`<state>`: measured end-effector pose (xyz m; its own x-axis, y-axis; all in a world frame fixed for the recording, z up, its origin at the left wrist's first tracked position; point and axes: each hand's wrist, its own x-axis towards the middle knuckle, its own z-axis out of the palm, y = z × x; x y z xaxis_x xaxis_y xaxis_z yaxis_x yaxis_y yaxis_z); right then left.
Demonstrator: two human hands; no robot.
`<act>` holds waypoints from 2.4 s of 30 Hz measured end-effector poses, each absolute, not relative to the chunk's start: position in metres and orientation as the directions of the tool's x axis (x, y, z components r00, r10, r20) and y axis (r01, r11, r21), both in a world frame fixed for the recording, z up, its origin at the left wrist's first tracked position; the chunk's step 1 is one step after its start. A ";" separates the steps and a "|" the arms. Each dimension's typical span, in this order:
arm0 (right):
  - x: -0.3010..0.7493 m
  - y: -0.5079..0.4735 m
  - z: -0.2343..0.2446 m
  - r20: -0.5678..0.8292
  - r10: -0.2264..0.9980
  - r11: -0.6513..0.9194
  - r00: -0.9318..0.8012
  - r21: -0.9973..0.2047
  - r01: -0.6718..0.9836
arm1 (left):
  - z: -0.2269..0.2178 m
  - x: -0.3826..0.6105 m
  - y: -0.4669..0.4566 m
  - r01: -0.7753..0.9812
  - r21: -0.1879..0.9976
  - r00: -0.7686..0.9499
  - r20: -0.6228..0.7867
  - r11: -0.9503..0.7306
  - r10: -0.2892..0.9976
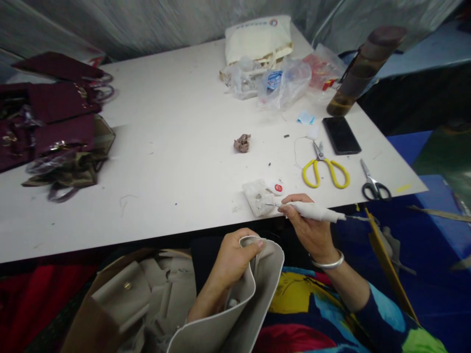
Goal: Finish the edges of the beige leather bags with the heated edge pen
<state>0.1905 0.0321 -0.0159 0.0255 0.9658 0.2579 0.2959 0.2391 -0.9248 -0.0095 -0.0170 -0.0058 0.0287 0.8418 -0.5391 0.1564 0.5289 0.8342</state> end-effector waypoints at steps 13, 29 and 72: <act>0.185 0.037 -0.014 0.246 0.967 0.255 -0.071 -0.899 0.357 | 0.007 -0.011 -0.012 0.293 0.812 0.057 -0.541 0.504 0.839; 0.187 0.039 -0.012 0.277 0.959 0.284 -0.067 -0.910 0.302 | 0.008 -0.002 -0.018 0.260 0.811 0.063 -0.555 0.524 0.829; 0.193 0.027 -0.018 0.179 0.983 0.171 0.043 -0.974 0.150 | -0.013 -0.020 -0.029 -0.320 0.674 -0.077 -0.720 0.666 0.690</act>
